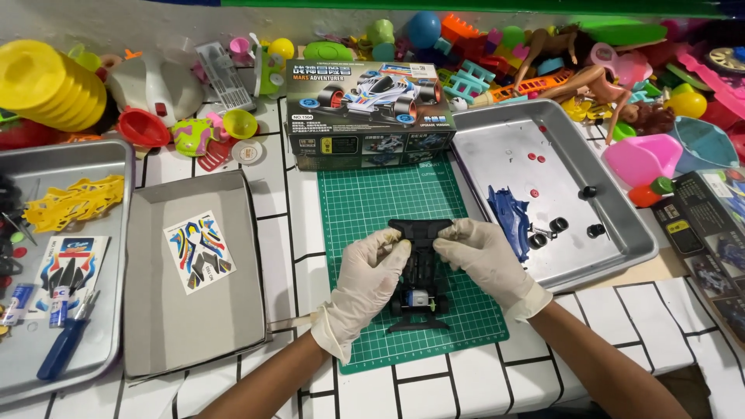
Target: Assembling a model toy car by installing gears and motor components into the chassis
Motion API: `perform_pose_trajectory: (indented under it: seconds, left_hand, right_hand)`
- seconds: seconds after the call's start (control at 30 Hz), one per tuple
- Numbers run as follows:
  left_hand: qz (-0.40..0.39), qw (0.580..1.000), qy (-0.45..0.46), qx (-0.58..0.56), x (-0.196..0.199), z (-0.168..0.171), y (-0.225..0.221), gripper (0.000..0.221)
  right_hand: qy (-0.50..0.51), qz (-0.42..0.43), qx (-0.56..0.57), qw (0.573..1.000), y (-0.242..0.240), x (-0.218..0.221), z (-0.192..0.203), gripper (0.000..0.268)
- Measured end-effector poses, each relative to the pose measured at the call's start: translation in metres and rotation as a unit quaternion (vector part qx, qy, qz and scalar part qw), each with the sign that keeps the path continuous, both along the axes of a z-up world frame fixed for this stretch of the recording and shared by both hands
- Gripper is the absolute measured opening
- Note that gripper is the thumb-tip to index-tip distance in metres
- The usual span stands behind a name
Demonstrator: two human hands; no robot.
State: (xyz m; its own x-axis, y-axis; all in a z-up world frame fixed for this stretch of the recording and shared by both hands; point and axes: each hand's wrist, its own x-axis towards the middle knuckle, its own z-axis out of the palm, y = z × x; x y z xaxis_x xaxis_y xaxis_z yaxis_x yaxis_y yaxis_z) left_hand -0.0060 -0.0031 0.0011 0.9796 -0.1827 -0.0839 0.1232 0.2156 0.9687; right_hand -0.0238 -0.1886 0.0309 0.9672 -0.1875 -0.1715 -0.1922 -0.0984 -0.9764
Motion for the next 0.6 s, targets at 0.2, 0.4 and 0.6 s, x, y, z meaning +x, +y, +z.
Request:
perform_pose_trajectory:
  seconds: [0.2, 0.4, 0.6]
  left_hand:
    - [0.017, 0.999, -0.028, 0.008, 0.005, -0.037, -0.007, 0.010]
    - [0.033, 0.999, -0.028, 0.008, 0.003, -0.008, 0.000, 0.013]
    - [0.027, 1.000, 0.000, -0.004, 0.006, -0.009, -0.001, 0.020]
  right_hand:
    - [-0.039, -0.031, -0.004, 0.999, -0.003, 0.000, -0.038, 0.016]
    - [-0.024, -0.020, -0.011, 0.999, 0.005, 0.001, -0.010, 0.017]
    - [-0.005, -0.049, -0.088, 0.995, -0.008, 0.000, 0.073, 0.016]
